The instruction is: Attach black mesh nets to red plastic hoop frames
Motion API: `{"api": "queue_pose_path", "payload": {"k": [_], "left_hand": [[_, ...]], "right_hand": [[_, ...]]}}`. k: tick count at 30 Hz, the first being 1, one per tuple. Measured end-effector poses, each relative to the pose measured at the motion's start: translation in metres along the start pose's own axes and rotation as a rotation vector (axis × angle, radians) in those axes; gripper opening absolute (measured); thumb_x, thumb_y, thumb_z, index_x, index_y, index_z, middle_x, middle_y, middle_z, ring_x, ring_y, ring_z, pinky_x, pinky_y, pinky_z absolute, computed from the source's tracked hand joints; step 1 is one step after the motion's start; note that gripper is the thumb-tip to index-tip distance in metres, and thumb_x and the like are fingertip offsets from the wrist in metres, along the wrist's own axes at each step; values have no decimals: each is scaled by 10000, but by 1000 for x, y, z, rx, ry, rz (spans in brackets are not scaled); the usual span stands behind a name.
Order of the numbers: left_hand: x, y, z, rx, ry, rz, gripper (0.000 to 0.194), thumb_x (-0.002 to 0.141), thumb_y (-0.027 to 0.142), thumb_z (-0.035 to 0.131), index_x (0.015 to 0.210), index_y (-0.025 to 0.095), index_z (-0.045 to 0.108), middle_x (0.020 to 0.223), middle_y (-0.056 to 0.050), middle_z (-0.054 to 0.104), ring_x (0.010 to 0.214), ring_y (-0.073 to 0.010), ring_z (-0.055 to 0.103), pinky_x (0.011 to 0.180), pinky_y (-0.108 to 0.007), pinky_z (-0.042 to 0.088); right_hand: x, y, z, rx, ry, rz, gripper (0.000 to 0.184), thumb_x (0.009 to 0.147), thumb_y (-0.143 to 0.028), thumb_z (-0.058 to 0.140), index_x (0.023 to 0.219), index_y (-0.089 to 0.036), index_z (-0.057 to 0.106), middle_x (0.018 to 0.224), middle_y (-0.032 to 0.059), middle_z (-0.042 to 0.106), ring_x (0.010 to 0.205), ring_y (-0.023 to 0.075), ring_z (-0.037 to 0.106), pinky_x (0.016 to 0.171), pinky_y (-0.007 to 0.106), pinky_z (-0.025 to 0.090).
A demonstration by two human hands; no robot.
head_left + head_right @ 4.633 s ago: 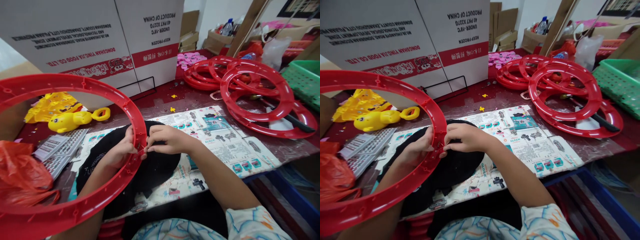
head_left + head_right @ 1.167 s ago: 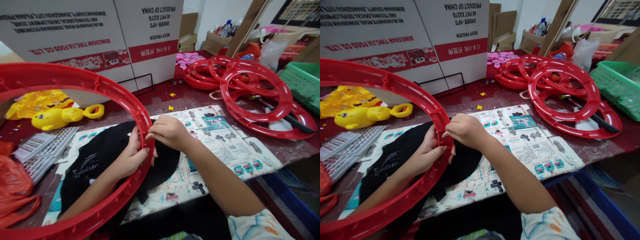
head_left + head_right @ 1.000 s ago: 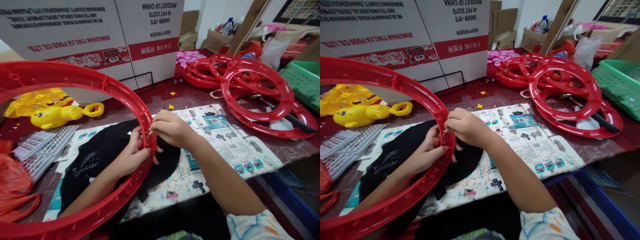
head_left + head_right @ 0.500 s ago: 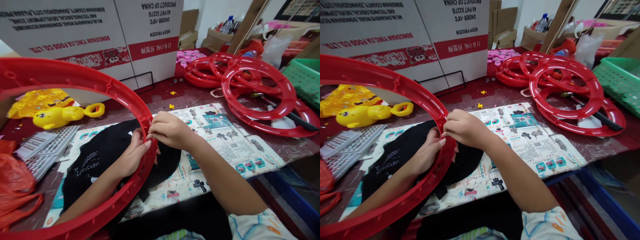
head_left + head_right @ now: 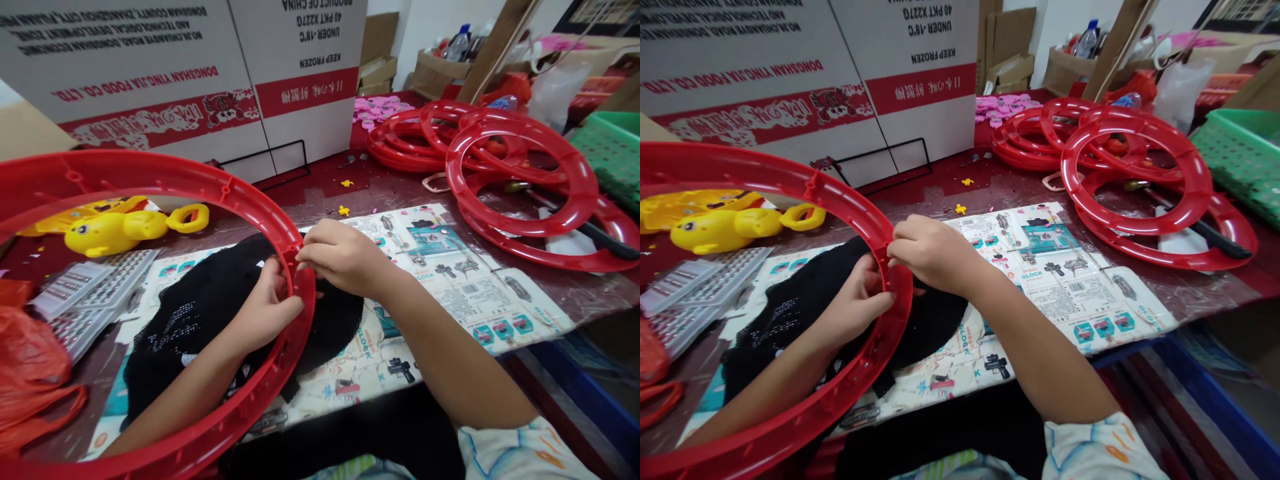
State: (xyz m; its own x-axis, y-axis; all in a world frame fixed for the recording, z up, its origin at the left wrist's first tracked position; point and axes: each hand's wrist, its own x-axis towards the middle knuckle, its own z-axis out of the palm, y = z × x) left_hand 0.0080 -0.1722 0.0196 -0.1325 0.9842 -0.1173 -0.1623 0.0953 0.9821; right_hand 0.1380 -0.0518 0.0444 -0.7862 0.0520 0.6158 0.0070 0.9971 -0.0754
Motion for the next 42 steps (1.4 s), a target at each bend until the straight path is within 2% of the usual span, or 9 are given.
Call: {"api": "queue_pose_path", "payload": {"k": [6,14,21,26,29,32,35,37,42], "left_hand": [[-1,0,-4,56,-93,9,575,711,119,578,1209,225,310,782,30,664,607,-162,664,582,-318,567],[-1,2,-8,113,-197,-54,636,726,116,543,1263,211,216,797,16,652,647,-182,677,629,-360,580],[-3,1,-9,138,-283,-107,603,758,166,575,1244,231,225,1102,-92,615,718,-169,684,668,-363,587],[-4,-2,-9,149,-307,-99,625,798,214,605,1266,246,194,1158,-110,582,753,-162,683,659,-320,588],[-4,-5,-9,81,-281,-53,641,866,344,599,1322,284,153,1104,-84,599,704,-160,685,612,-313,591],[-3,-7,-7,5,-203,-16,504,921,466,513,1275,301,195,1030,-57,627,591,-154,671,516,-321,588],[-3,-6,-2,21,-115,-22,403,911,410,542,1149,267,249,904,-15,646,516,-150,654,475,-331,589],[-3,-6,0,38,-73,2,395,882,348,575,1118,250,273,874,-8,646,551,-155,667,492,-328,597],[-4,-3,3,82,-55,-48,463,817,201,567,1185,246,289,959,-39,641,677,-179,696,517,-320,605]], "right_hand": [[1,-2,2,-58,74,-76,242,960,-109,434,853,-128,650,878,84,618,810,174,489,750,319,456],[1,-2,4,-86,50,-99,262,969,-138,430,833,-124,655,844,83,617,786,173,482,738,313,473],[0,0,0,-28,47,-67,255,963,-102,410,857,-144,638,905,76,624,844,166,525,770,300,491],[-1,2,0,-10,-16,-41,268,960,-120,414,826,-144,644,868,76,622,841,172,529,767,297,486],[0,2,1,-15,9,-39,281,968,-153,423,802,-137,649,854,82,635,827,171,541,758,293,475],[-1,-1,3,-86,28,-9,277,964,-208,465,772,-127,647,802,76,631,761,164,535,712,291,437],[-2,-2,5,-204,26,77,327,960,-328,500,729,-138,634,694,42,593,656,153,496,622,293,356],[-2,-3,5,-250,18,108,361,961,-374,496,706,-150,620,657,28,564,630,151,473,594,295,311],[1,-3,-1,-171,-13,5,271,973,-187,416,799,-137,618,821,70,590,773,169,489,682,292,391]]}}
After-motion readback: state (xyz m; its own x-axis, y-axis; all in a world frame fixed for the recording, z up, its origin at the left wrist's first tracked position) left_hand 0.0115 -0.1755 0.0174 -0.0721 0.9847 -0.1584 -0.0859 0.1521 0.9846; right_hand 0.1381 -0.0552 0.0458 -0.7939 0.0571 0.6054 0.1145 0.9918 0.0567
